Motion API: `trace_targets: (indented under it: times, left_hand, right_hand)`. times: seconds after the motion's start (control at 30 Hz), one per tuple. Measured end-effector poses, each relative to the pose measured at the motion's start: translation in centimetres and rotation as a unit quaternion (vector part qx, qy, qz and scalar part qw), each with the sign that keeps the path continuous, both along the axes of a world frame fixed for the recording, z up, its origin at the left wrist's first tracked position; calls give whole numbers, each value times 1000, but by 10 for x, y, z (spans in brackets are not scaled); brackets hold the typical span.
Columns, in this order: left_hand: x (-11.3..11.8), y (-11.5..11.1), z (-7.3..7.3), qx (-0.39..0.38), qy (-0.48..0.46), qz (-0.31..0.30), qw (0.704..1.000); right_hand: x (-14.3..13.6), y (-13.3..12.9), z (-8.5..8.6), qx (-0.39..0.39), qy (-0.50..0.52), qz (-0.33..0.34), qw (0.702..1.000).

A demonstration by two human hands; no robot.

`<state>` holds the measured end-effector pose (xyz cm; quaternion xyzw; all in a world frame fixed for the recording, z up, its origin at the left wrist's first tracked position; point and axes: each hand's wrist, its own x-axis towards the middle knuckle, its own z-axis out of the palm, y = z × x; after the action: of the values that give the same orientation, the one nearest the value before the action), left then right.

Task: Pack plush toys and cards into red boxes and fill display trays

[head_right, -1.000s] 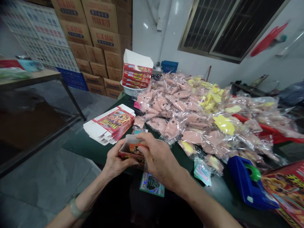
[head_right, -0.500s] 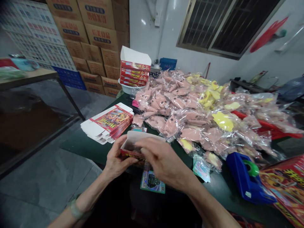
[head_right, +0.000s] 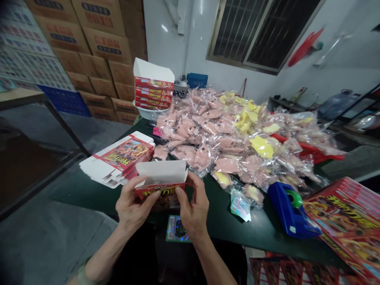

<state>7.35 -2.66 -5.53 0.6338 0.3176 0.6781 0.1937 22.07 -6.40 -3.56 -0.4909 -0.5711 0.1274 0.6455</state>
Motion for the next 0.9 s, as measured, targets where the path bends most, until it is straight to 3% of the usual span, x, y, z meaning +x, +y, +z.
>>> trace_targets:
  times: [0.13,0.23,0.37,0.43,0.5,0.57,0.7,0.83,0.9]
  left_hand:
    - [-6,4,23,32,33,-53,998]
    - [-8,4,35,-27,34,-71,997]
    - [2,6,37,-112,-104,-147,977]
    - [9,8,39,-150,-197,-188,950]
    - [12,8,42,-177,-233,-217,931]
    - [11,9,46,-170,-214,-236,932]
    - [5,9,48,-124,-186,-271,936]
    - [0,4,45,-133,-195,-308,922]
    - [-2,2,47,-139,-156,-302,930]
  right_hand:
    - [8,10,-4,47,-88,-22,995]
    - [23,3,-1,84,-150,-21,985]
    - [32,-8,12,96,-177,-1,980]
    - [30,-11,18,83,-135,-1,987]
    - [26,-12,22,64,-65,5,996]
    - [24,-13,26,34,-41,25,998]
    - [26,-17,31,30,-131,51,990]
    - [31,-25,33,18,-156,60,986]
    - [31,-27,33,7,-157,73,985]
